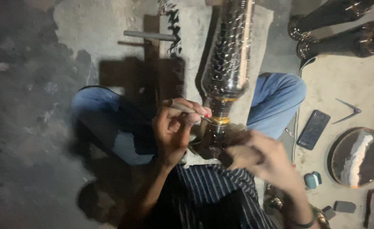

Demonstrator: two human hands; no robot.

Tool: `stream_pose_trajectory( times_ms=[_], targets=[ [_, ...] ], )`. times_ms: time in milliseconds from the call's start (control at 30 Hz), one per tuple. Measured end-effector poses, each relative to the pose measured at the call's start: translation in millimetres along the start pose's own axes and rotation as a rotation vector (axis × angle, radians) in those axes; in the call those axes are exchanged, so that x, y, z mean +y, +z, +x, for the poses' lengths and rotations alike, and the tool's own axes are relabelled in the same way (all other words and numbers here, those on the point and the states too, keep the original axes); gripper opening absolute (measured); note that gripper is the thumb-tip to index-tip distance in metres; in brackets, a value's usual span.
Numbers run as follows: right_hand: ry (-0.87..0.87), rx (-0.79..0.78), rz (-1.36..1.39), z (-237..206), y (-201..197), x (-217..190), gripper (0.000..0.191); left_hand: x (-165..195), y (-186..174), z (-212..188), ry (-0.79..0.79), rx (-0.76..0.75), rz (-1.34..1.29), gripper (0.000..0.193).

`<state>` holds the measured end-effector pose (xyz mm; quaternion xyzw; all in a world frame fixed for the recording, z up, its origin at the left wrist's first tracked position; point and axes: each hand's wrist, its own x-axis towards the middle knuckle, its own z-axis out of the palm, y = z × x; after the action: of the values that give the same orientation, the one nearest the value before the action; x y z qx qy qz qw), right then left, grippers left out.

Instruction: The person sits on the floor with a brass vase resting on a cloth pad and hammers a decorative pattern into its surface. They hold a metal punch against the vase with one hand and strike it repeatedly with a wooden mallet held in the other hand, repositioning the punch along the vase body as they work.

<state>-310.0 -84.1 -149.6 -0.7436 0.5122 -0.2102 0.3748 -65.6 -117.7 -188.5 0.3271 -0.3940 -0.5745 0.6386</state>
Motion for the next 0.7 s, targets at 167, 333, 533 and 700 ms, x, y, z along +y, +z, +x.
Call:
stream_pose_trajectory(
  times_ms=[167, 333, 533, 700],
  targets=[
    [-0.329, 0.220, -0.003, -13.0, 27.1, 6.1, 0.036, -2.4, 26.5, -11.5, 0.033, 0.027, 0.043, 0.015],
    [-0.542, 0.242, -0.133, -12.2, 21.0, 2.9, 0.033, -9.3, 36.1, -22.3, 0.232, 0.085, 0.445, 0.017],
    [-0.716, 0.184, -0.210, -15.7, 6.7, 5.0, 0.041, -23.5, 33.6, -23.6, 0.384, 0.124, 0.468, 0.018],
    [-0.608, 0.117, -0.104, -2.5, 10.6, 9.5, 0.038, -34.3, 26.8, -22.9, 0.462, 0.111, 0.448, 0.021]
  ],
)
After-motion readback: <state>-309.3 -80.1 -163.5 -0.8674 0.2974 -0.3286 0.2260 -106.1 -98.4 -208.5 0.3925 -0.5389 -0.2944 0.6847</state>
